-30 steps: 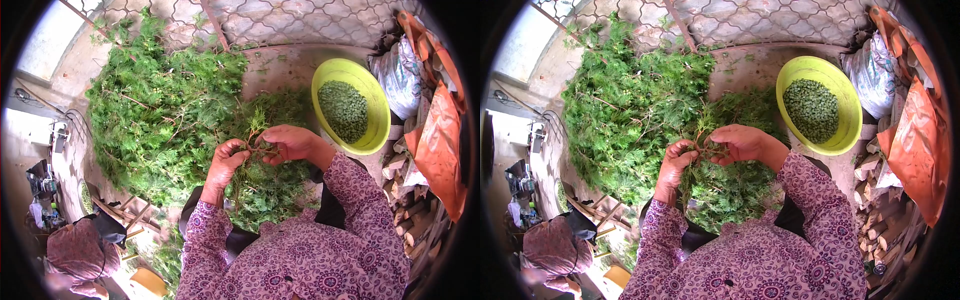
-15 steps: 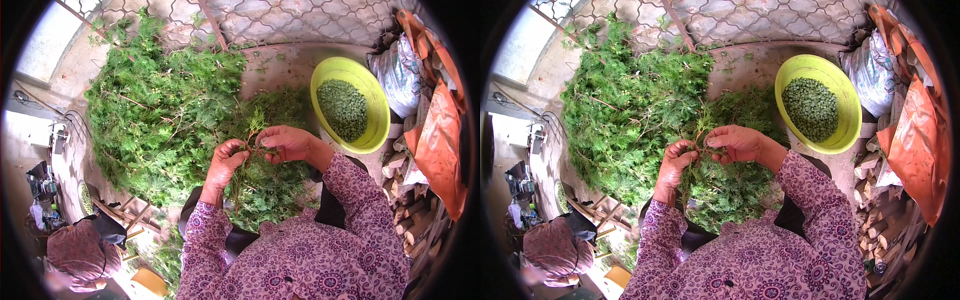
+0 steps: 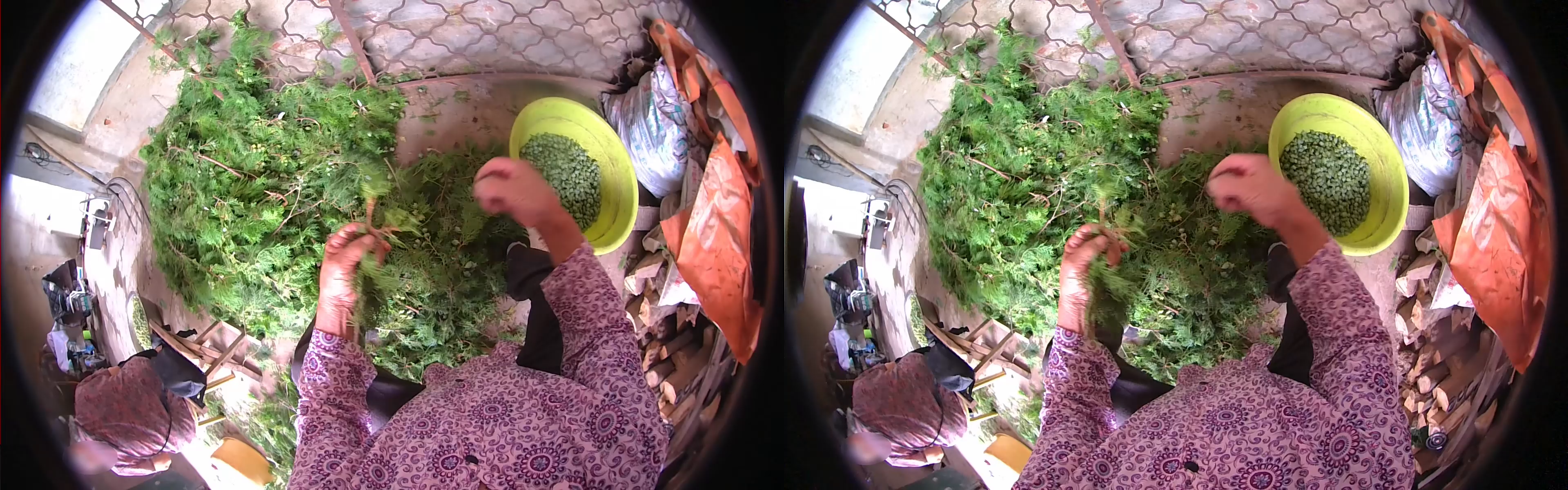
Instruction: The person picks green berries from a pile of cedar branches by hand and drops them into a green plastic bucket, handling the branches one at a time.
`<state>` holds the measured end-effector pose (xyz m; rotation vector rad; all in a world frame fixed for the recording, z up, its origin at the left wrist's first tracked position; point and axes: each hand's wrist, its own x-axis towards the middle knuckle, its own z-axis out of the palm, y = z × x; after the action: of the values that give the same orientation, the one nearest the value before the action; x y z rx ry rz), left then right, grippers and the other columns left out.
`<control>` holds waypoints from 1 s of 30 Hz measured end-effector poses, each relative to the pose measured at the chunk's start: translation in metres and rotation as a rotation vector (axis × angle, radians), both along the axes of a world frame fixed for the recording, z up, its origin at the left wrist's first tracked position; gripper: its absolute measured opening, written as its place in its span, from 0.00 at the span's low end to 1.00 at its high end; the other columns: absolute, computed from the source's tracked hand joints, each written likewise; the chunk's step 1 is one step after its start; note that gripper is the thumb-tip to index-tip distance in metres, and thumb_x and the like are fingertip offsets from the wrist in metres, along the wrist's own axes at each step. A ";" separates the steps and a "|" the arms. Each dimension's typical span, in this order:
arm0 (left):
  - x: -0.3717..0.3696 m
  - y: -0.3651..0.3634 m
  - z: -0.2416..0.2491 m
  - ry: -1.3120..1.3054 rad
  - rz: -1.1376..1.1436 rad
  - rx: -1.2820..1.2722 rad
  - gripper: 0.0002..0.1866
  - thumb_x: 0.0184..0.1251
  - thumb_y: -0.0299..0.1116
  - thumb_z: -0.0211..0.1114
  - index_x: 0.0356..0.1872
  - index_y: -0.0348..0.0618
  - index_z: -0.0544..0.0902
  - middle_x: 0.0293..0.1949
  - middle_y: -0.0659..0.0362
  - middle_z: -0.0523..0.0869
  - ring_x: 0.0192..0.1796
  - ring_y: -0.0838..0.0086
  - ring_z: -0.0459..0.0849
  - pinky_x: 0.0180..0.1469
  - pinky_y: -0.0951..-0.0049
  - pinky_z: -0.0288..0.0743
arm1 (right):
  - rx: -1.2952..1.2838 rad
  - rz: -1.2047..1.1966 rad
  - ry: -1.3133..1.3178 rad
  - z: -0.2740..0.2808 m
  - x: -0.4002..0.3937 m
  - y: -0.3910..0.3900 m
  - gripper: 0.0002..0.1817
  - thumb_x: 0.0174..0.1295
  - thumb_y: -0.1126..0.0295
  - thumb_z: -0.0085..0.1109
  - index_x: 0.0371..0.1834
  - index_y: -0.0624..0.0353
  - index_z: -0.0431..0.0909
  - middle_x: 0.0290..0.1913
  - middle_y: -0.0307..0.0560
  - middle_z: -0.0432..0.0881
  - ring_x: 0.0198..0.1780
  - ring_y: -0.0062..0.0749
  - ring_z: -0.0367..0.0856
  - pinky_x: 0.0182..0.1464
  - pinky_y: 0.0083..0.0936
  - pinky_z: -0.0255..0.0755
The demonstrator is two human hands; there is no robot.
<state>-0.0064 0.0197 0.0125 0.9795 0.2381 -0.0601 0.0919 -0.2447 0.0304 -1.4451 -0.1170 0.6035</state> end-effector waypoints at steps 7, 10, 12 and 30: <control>0.001 0.000 -0.018 0.107 0.129 -0.261 0.08 0.60 0.33 0.57 0.37 0.41 0.75 0.24 0.60 0.74 0.27 0.70 0.73 0.41 0.60 0.73 | -0.768 -0.676 -0.654 -0.049 0.058 -0.122 0.13 0.56 0.66 0.53 0.40 0.60 0.78 0.27 0.43 0.80 0.27 0.23 0.77 0.32 0.21 0.71; 0.003 0.002 -0.020 0.068 0.113 -0.399 0.09 0.64 0.35 0.52 0.36 0.40 0.74 0.24 0.58 0.75 0.29 0.66 0.75 0.39 0.59 0.72 | -1.289 -0.785 -0.877 -0.059 0.061 -0.151 0.15 0.56 0.61 0.52 0.38 0.60 0.79 0.28 0.48 0.81 0.30 0.32 0.80 0.37 0.26 0.72; 0.004 0.001 -0.023 0.042 0.085 -0.390 0.09 0.64 0.34 0.51 0.36 0.39 0.74 0.24 0.57 0.76 0.29 0.66 0.75 0.38 0.59 0.73 | -1.302 -0.823 -0.825 -0.063 0.058 -0.159 0.17 0.55 0.58 0.52 0.35 0.61 0.79 0.28 0.51 0.81 0.31 0.37 0.80 0.39 0.29 0.71; -0.007 0.010 -0.058 0.048 0.278 0.030 0.07 0.52 0.24 0.65 0.32 0.46 0.79 0.33 0.66 0.82 0.38 0.79 0.76 0.49 0.71 0.65 | -0.977 -0.409 -0.804 -0.092 -0.076 -0.080 0.09 0.47 0.65 0.56 0.22 0.60 0.76 0.23 0.54 0.76 0.28 0.48 0.76 0.33 0.36 0.70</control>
<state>-0.0132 0.0294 -0.0453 0.9677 0.4184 0.1751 0.0159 -0.3248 -0.0616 -2.5139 -0.1563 -0.3706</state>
